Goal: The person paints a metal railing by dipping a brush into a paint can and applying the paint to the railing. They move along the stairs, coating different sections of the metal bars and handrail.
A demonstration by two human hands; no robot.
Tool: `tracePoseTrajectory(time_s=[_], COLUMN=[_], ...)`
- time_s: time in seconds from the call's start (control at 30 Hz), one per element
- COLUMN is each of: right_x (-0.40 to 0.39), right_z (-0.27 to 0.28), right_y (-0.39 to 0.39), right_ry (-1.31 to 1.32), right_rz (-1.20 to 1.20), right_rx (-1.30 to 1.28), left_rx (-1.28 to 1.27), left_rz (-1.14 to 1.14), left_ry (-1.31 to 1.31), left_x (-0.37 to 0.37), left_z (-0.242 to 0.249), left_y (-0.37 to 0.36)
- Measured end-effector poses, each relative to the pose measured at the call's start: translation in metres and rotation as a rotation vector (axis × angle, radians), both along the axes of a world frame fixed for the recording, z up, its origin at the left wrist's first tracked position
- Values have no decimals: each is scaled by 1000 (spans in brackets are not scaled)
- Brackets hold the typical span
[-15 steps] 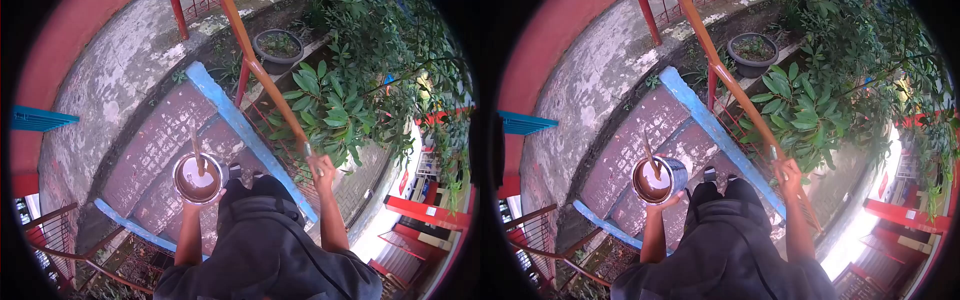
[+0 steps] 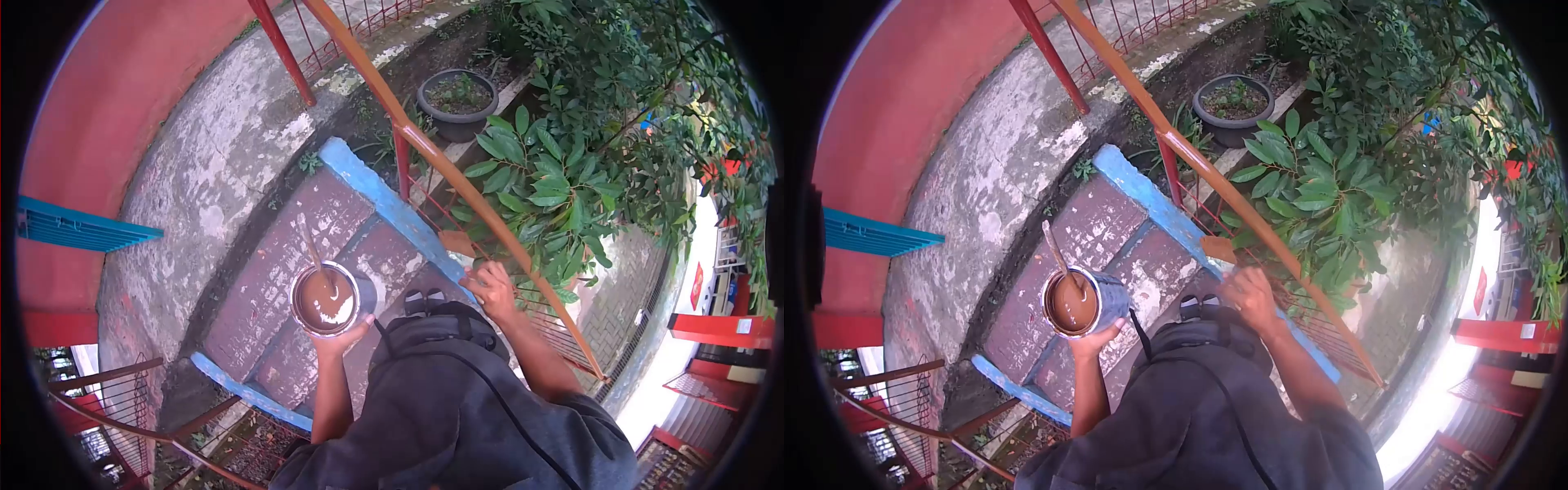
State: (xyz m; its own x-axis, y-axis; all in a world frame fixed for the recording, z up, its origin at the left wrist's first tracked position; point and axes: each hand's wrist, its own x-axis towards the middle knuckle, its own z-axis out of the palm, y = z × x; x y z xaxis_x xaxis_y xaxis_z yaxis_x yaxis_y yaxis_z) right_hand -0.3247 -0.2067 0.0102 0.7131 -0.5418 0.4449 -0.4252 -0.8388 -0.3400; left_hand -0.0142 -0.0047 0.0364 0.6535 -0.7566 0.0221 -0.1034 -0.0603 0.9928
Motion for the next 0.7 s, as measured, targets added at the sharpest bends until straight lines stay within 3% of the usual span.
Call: tracePoseTrajectory(time_s=[0.1, 0.27, 0.4, 0.5, 0.6, 0.67, 0.7], right_x=[-8, -30, -57, -71, -77, -81, -86], right_z=[1, 54, 81, 98, 110, 105, 105], right_y=[8, 18, 33, 38, 39, 38, 37], right_ry=[-90, -282, -304, -260, -315, -568, -569], right_rz=[21, 11, -26, -47, -106, -249, -254], right_rx=[-26, -159, -155, -220, -190, 119, 118], left_rx=[-20, -21, 3, 15, 50, 16, 16], left_rz=[109, 0, -35, -82, -149, -190, -196], left_ry=[-138, -96, -161, -56, -100, -113, -113], left_x=[-9, -24, -30, -34, -37, -43, -46], left_z=[5, 29, 23, 18, 9, 7, 8], left_y=[-1, -11, -19, -29, -38, -46, -51])
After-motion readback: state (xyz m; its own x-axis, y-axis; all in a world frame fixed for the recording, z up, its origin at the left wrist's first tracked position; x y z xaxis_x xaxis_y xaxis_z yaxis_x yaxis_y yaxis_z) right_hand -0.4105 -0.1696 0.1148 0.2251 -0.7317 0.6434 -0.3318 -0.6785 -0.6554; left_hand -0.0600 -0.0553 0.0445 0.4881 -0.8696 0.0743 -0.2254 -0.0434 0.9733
